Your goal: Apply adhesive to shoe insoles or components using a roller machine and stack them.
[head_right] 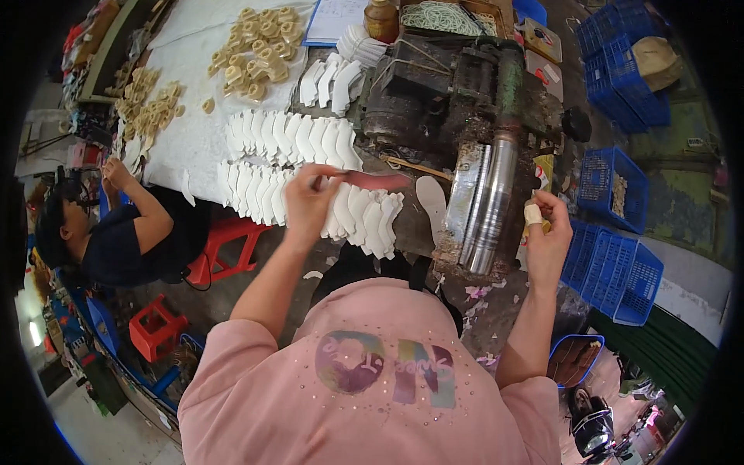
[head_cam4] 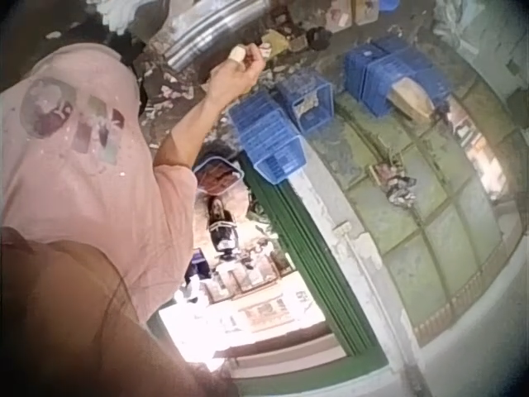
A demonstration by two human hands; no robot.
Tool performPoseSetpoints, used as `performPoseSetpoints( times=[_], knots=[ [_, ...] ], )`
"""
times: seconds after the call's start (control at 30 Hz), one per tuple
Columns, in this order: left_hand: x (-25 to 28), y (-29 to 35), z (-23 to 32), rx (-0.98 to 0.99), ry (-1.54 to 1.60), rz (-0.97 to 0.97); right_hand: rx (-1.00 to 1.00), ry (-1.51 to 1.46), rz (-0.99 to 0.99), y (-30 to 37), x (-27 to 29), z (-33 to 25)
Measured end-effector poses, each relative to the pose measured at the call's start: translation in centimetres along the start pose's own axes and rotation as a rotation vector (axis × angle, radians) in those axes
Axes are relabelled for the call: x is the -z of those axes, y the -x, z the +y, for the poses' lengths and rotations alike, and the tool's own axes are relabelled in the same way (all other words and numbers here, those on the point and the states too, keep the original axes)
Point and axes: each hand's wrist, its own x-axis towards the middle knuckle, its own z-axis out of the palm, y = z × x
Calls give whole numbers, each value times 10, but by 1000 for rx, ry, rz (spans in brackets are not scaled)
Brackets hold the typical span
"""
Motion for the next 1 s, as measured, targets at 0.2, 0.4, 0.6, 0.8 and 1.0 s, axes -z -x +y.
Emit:
performPoseSetpoints(
  times=[0.2, 0.4, 0.6, 0.8, 1.0],
  knots=[
    [58, 34, -104, -266, -610, -122, -5, -69, 33, -4, -10, -5],
    [64, 40, -107, -88, -778, -516, 21, -88, 73, -5, -14, -15],
    [46, -6, 9, -165, -65, -402, 316, -197, -147, 18, -27, -62],
    [-30, 6, 92, -328, 716, -615, 666, 119, -51, 51, -78, -97],
    [-58, 18, 122, -331, 751, -341, 730, 132, 169, 52, -80, -86]
  ],
)
